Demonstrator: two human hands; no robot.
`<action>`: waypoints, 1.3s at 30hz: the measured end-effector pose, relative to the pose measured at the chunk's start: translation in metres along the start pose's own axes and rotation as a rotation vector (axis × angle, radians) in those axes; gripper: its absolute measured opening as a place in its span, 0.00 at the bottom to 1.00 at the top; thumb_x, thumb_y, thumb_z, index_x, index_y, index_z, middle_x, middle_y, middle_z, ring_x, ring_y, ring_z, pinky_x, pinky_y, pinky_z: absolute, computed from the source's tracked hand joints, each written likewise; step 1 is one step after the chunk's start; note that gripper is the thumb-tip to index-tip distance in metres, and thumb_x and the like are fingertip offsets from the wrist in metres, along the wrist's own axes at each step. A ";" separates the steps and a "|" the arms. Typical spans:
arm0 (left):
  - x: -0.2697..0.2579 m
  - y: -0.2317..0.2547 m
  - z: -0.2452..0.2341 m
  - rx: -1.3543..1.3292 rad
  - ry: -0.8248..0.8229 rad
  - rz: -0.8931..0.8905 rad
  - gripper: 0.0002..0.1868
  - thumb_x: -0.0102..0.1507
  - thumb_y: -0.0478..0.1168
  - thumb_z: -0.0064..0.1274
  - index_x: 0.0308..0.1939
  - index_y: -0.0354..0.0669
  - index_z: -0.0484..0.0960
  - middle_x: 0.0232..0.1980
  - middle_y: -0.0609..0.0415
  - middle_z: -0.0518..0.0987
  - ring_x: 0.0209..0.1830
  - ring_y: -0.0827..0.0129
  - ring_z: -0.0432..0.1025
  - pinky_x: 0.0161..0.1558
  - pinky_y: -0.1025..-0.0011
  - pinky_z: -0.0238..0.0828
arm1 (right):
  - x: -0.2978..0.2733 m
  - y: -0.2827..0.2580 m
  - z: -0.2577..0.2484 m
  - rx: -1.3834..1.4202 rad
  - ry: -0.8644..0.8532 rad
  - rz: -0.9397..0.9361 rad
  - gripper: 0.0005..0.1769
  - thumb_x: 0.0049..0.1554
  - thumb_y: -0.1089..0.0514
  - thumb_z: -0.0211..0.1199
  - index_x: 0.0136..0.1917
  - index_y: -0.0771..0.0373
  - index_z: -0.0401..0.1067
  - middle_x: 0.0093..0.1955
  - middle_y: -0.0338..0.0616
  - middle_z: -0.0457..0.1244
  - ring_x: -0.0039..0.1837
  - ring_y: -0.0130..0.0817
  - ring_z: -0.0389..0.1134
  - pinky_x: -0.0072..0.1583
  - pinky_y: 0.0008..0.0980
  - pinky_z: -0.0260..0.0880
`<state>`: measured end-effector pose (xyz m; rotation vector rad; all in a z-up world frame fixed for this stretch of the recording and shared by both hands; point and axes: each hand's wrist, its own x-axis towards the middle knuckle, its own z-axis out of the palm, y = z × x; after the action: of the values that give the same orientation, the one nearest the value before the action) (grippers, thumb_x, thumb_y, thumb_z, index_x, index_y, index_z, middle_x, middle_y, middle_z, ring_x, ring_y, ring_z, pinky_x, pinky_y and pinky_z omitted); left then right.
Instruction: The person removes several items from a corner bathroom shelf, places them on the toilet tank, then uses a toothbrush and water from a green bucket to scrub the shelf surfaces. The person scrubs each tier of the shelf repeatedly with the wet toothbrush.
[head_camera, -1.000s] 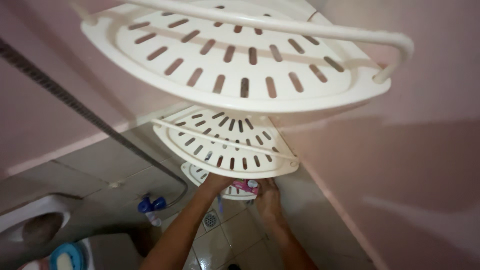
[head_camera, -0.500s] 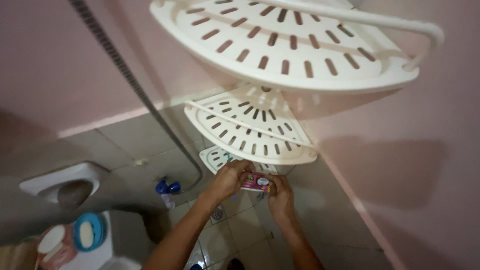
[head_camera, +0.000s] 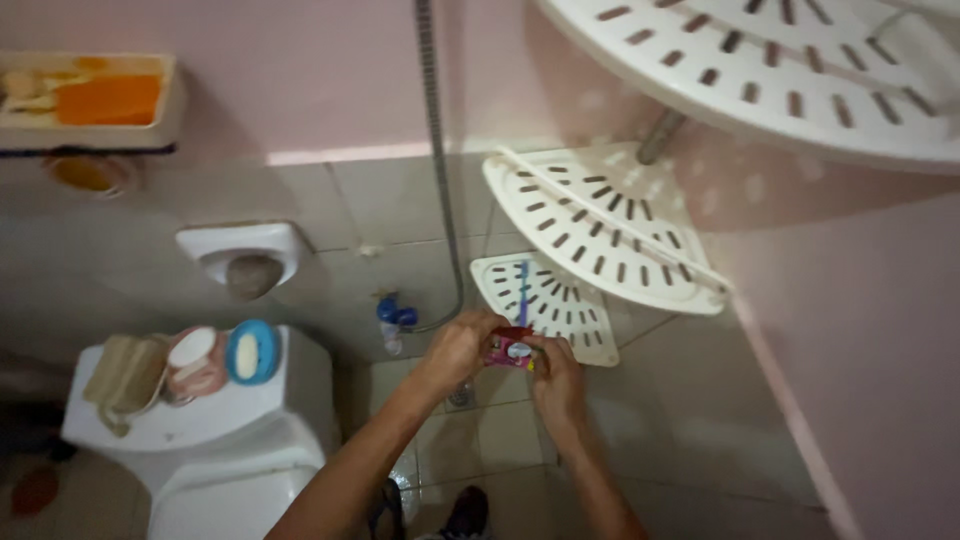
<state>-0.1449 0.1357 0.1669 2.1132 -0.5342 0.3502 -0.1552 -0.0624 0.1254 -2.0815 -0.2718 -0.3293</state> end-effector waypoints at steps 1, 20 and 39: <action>-0.005 -0.001 -0.004 0.027 -0.002 -0.045 0.21 0.50 0.28 0.61 0.48 0.36 0.83 0.43 0.41 0.81 0.43 0.47 0.76 0.45 0.57 0.75 | -0.001 -0.002 0.005 -0.034 -0.034 0.028 0.18 0.55 0.74 0.56 0.55 0.63 0.76 0.52 0.51 0.67 0.54 0.46 0.70 0.56 0.37 0.70; -0.133 -0.056 -0.128 0.223 0.177 -0.287 0.15 0.57 0.28 0.55 0.47 0.41 0.82 0.43 0.43 0.80 0.43 0.44 0.75 0.46 0.53 0.72 | -0.017 -0.077 0.153 0.030 -0.356 0.016 0.11 0.56 0.66 0.63 0.54 0.63 0.76 0.49 0.50 0.67 0.49 0.47 0.71 0.51 0.38 0.71; -0.260 -0.056 -0.273 0.225 0.277 -0.551 0.15 0.60 0.30 0.55 0.49 0.48 0.83 0.42 0.47 0.80 0.43 0.50 0.77 0.44 0.57 0.74 | -0.076 -0.185 0.292 0.136 -0.574 0.037 0.12 0.58 0.57 0.65 0.54 0.64 0.76 0.43 0.52 0.71 0.41 0.44 0.72 0.47 0.39 0.72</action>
<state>-0.3555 0.4539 0.1650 2.2728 0.2617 0.3858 -0.2503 0.2779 0.1056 -2.0035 -0.5768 0.3124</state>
